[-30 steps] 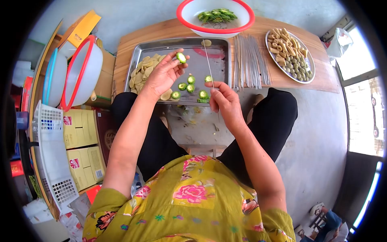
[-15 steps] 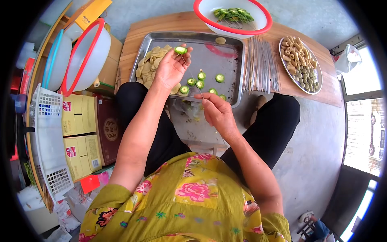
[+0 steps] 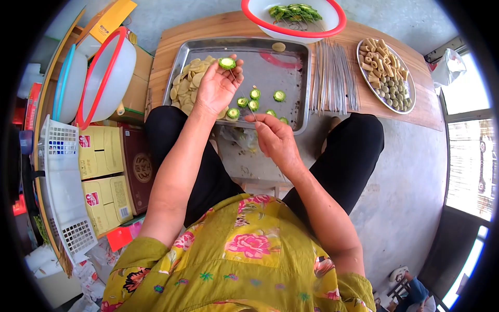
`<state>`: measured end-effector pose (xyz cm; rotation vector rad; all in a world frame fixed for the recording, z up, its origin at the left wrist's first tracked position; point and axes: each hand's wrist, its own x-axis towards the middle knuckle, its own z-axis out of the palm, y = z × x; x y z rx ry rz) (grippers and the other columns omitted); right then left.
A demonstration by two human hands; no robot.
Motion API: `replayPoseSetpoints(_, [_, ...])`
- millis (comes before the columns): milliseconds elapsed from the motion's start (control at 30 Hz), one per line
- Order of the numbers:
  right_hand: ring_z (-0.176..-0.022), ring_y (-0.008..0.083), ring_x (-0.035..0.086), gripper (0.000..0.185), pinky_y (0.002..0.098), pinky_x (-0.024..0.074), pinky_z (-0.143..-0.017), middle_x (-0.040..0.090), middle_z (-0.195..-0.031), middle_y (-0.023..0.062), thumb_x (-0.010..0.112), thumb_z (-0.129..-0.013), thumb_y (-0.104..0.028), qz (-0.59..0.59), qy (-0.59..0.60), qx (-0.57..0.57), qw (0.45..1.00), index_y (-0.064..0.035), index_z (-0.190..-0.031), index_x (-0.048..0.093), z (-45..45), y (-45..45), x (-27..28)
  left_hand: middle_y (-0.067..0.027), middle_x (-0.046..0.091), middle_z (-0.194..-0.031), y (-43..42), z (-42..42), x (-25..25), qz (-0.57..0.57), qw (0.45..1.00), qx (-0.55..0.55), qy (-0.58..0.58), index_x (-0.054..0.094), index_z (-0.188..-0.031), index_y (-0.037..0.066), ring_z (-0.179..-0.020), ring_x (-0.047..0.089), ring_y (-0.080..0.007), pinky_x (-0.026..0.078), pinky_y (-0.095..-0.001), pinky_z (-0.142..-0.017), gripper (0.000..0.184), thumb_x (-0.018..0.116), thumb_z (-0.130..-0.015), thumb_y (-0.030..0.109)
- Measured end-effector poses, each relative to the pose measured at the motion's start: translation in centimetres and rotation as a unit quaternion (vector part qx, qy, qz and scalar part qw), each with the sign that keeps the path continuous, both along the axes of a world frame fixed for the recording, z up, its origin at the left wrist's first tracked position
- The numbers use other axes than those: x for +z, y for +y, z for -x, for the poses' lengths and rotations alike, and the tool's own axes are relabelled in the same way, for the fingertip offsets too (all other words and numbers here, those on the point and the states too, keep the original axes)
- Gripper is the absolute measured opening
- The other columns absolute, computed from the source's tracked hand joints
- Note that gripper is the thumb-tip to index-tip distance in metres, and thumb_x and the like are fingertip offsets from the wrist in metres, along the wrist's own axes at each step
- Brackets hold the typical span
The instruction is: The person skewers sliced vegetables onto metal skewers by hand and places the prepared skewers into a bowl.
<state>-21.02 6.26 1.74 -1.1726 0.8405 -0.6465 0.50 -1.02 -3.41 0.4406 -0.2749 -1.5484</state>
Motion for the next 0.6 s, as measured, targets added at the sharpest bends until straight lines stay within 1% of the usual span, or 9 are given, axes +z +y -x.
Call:
replayPoseSetpoints(367, [-0.043, 0.0036, 0.031, 0.027, 0.0197, 0.0269, -0.045, 0.036, -0.049, -0.0053, 0.042, -0.098, -0.015, 0.007, 0.01, 0.006, 1.0, -0.0022, -0.113, 0.06, -0.16, -0.07, -0.18, -0.0157, 0.061, -0.107, 0.13, 0.24, 0.12, 0.001, 1.0, 0.003, 0.008, 0.055, -0.116, -0.003, -0.09, 0.059, -0.0219, 0.05, -0.0361, -0.086, 0.037, 0.048, -0.096, 0.027])
replayPoseSetpoints(433, [-0.044, 0.0036, 0.031, 0.027, 0.0197, 0.0269, -0.045, 0.036, -0.049, -0.0053, 0.043, -0.097, -0.015, -0.015, 0.004, -0.001, 1.0, -0.0021, -0.113, 0.06, -0.2, -0.01, -0.09, -0.0158, 0.061, -0.107, 0.04, 0.21, -0.01, 0.005, 1.0, 0.006, 0.012, 0.055, -0.116, -0.004, -0.09, 0.059, -0.0218, 0.05, -0.0361, -0.086, 0.037, 0.047, -0.096, 0.027])
replayPoseSetpoints(600, [-0.044, 0.0036, 0.031, 0.027, 0.0198, 0.027, -0.045, 0.036, -0.049, -0.0053, 0.043, -0.097, -0.015, -0.014, 0.008, -0.004, 1.0, -0.0017, -0.113, 0.06, -0.29, 0.04, -0.09, -0.0157, 0.061, -0.107, 0.13, 0.17, 0.13, 0.007, 1.0, 0.008, 0.013, 0.055, -0.116, -0.003, -0.09, 0.059, -0.0218, 0.05, -0.0361, -0.086, 0.036, 0.047, -0.096, 0.026])
